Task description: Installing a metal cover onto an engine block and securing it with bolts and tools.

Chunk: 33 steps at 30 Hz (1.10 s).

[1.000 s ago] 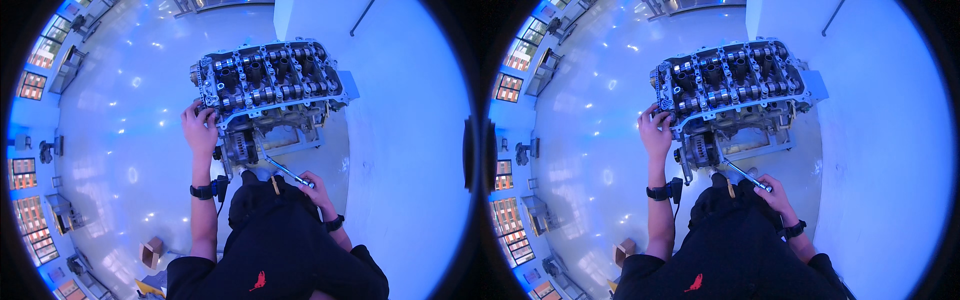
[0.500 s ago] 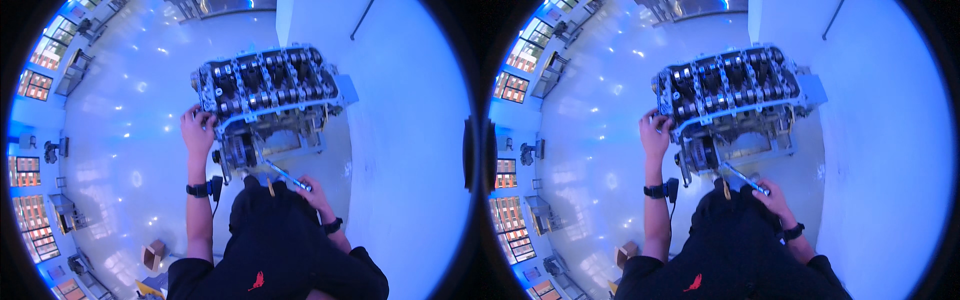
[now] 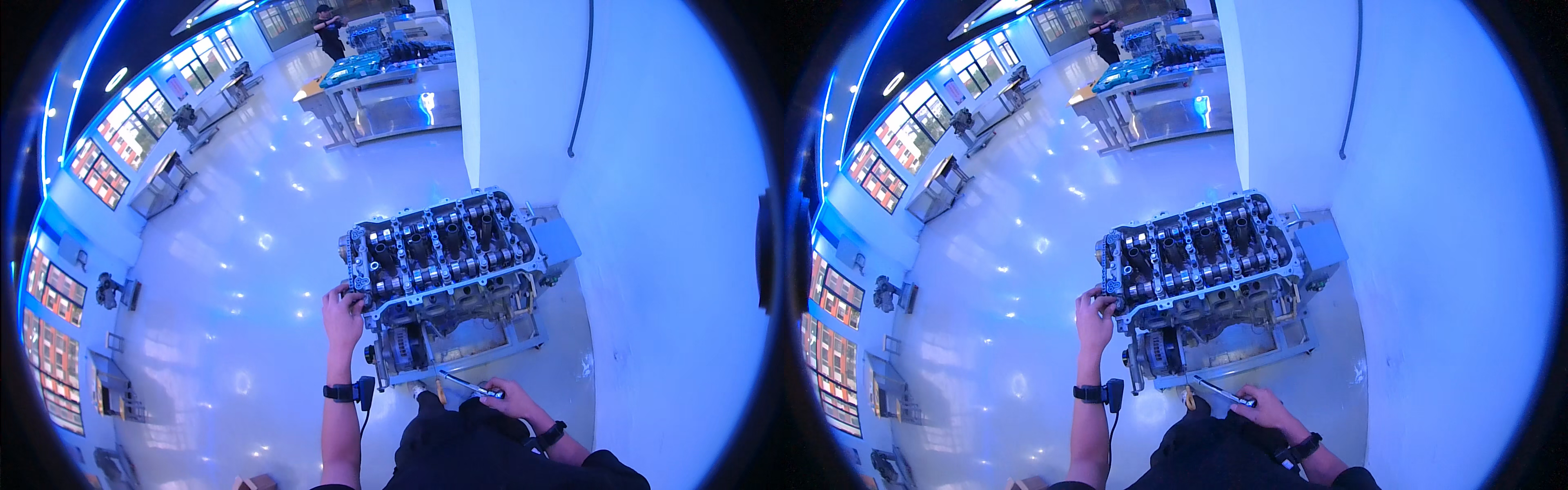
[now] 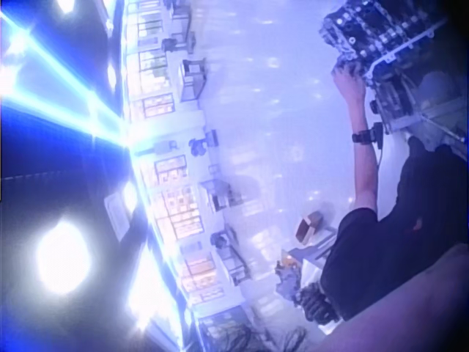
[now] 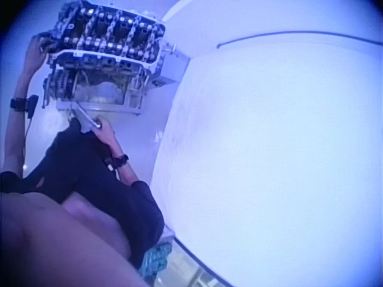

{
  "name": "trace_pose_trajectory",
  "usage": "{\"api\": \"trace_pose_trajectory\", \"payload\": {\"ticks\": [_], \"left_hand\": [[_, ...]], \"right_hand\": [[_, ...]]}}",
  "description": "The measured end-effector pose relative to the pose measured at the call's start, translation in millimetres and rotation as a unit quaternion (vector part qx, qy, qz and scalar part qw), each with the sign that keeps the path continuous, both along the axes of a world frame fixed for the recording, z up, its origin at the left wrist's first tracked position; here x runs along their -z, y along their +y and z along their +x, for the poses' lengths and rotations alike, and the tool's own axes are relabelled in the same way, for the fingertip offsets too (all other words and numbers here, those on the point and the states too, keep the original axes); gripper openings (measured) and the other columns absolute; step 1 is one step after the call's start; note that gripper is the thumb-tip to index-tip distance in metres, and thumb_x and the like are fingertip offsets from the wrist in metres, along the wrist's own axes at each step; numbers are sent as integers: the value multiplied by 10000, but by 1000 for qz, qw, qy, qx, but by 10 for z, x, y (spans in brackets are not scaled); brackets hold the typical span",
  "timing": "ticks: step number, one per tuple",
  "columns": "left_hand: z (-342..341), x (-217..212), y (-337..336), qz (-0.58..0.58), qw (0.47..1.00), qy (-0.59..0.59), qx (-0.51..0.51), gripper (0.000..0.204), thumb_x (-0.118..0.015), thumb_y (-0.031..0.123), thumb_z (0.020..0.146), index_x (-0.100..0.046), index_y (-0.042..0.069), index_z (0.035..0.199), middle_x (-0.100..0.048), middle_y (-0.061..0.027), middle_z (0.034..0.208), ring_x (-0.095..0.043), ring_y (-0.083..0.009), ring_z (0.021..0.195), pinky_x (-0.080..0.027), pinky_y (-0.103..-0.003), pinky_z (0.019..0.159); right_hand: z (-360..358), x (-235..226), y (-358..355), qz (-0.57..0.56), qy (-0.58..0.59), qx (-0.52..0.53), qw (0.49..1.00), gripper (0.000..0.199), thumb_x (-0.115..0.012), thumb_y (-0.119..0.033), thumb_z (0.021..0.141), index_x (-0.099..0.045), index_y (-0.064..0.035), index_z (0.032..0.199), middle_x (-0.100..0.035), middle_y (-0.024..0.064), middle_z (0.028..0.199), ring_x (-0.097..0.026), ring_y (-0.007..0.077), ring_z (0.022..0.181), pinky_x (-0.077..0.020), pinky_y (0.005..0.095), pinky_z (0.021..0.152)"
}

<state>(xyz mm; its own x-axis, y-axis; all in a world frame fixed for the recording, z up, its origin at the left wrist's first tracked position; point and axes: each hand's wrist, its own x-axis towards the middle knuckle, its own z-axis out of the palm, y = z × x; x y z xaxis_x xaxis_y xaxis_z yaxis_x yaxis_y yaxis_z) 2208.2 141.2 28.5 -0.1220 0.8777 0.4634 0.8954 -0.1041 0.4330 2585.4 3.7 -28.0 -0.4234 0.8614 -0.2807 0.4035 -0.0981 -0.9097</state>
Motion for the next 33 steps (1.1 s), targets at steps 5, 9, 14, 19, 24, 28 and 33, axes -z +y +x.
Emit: {"api": "trace_pose_trajectory", "payload": {"ticks": [5,9,14,19,24,28,33], "left_hand": [[89,-7,70,11,1000,-5,-5,128,-683,108,718,-656,75,839,-576,-130,1084,-500,-325,1038,-418,-425,864],[70,-8,79,2,1000,11,-6,125,-677,94,722,-657,67,842,-572,-143,1082,-501,-329,1031,-422,-421,869],[82,1,79,-8,1000,-15,26,112,-673,97,737,-644,46,832,-557,-146,1113,-499,-333,1045,-428,-412,876],[91,9,82,-11,1000,-4,20,121,-650,73,756,-649,49,874,-543,-150,1141,-498,-334,1056,-438,-410,879],[26,127,-223,20,996,-82,18,189,-640,69,765,-626,72,953,-541,-159,1141,-515,-337,1051,-439,-418,880],[278,176,-963,1,996,-73,54,177,-612,28,751,-618,56,926,-609,-141,976,-569,-334,945,-464,-396,813],[185,729,-2306,-295,921,-170,190,258,-467,261,930,-601,62,1025,-616,-156,975,-580,-348,927,-467,-427,806]], "right_hand": [[32,-13,-58,-8,-10,-6,1000,266,-685,-230,803,-618,-26,959,-639,65,829,-590,144,771,-469,295,712],[33,110,-178,-1,3,15,1000,265,-687,-234,803,-620,-30,957,-640,61,825,-589,141,767,-470,293,715],[43,104,-232,-11,-4,23,1000,301,-688,-277,799,-625,-25,951,-639,70,832,-590,148,773,-473,305,728],[40,53,-176,-22,-3,16,1000,403,-675,-354,793,-619,-9,994,-642,145,881,-625,251,826,-484,345,754],[-92,172,-101,6,-29,-57,998,435,-666,-387,797,-618,-5,998,-643,157,892,-621,265,835,-480,356,750],[-145,204,-71,-112,-88,-195,970,436,-651,-414,802,-626,-17,979,-644,153,837,-626,262,791,-485,364,707],[-726,384,-300,-63,-43,-309,948,394,-644,-377,813,-635,-32,1002,-643,131,813,-624,220,758,-483,326,691]]}}
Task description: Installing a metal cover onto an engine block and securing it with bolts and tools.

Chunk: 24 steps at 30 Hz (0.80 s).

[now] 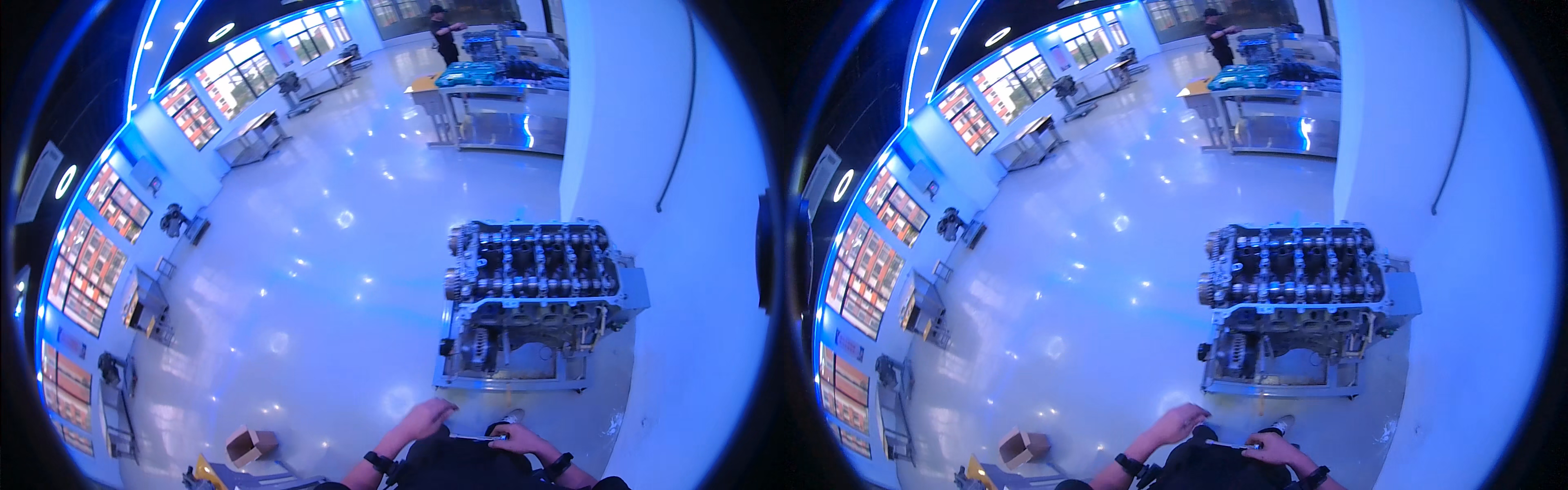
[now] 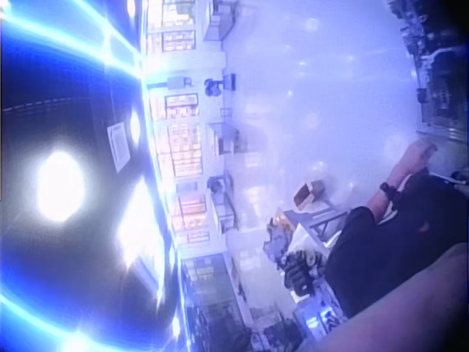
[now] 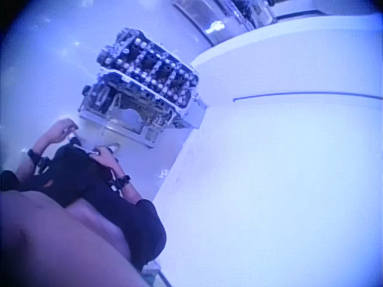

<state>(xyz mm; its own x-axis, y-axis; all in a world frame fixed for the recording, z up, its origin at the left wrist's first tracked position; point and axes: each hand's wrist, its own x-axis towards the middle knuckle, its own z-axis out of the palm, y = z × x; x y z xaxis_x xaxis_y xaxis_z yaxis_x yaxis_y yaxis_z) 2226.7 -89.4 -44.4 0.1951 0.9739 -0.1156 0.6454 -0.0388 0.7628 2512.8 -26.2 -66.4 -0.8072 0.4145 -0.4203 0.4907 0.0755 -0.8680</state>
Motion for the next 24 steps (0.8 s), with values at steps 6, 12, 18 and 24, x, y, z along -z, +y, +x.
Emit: {"api": "trace_pose_trajectory", "payload": {"ticks": [6,12,18,24], "left_hand": [[-448,-38,-734,-129,991,38,21,311,-442,344,942,-583,88,1048,-620,-177,891,-592,-386,835,-470,-456,744],[-1367,141,-1514,-35,981,35,-187,271,-493,339,916,-602,106,1003,-638,-148,846,-612,-357,769,-486,-442,663],[-2311,57,-2198,59,904,155,-395,228,-561,299,875,-617,95,960,-648,-93,861,-615,-334,735,-497,-416,638],[-3336,174,-2474,10,922,3,-388,303,-453,291,936,-538,36,1076,-613,-164,923,-579,-361,893,-451,-444,776]], "right_hand": [[-1179,-300,-245,-115,74,23,990,282,-647,-279,830,-647,-33,968,-626,53,769,-560,110,703,-451,281,642],[-2652,-290,-480,20,151,-42,987,234,-617,-263,859,-656,-49,944,-582,3,696,-517,83,613,-418,250,559],[-4190,-262,-895,-352,-11,30,935,241,-574,-272,896,-621,-39,858,-446,-5,566,-389,81,469,-301,222,433],[-5437,-256,-1054,87,209,-217,950,201,-657,-246,812,-662,-49,849,-590,44,599,-486,128,429,-406,258,446]]}}
